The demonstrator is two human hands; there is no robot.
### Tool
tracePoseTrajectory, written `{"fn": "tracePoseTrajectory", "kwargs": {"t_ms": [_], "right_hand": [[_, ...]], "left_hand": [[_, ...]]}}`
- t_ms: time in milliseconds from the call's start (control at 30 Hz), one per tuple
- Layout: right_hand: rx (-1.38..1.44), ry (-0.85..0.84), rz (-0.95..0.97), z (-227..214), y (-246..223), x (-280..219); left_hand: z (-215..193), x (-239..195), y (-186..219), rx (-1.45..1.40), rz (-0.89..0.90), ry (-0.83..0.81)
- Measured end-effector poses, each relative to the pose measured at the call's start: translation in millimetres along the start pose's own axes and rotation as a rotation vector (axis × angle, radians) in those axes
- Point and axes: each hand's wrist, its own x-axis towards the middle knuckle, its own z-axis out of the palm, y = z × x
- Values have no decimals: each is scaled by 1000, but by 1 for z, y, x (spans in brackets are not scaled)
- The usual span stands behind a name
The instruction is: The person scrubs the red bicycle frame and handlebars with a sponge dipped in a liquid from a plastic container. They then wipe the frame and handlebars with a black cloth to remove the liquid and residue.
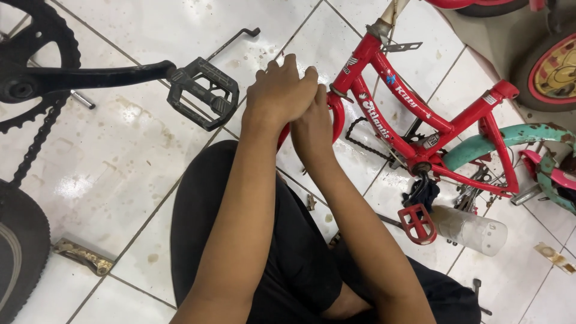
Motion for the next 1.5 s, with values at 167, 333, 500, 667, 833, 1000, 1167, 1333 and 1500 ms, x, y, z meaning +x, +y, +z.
{"fn": "tracePoseTrajectory", "kwargs": {"t_ms": [167,333,500,667,833,1000,1167,1333,1500], "right_hand": [[64,-6,-21,14,-5,-14],[296,-228,-181,45,-18,-43],[320,-254,45,15,-12,-17],[-6,-18,121,-10,6,5],[169,-6,119,0,-5,-12],[44,47,-132,-8,-6,-17],[233,284,5,-36,29,-1],[236,506,174,-53,68,17],[329,442,217,-37,70,3]], "left_hand": [[-3,-3,5,5,5,-23],[-1,-2,1,16,14,-4],[-1,-2,1,43,4,-18],[-1,-1,2,30,-4,-12],[-3,-6,5,20,-8,-58],[-1,1,-8,62,104,-65],[10,15,-18,105,58,-41],[5,2,-1,180,172,-92],[19,6,5,190,276,-289]]}}
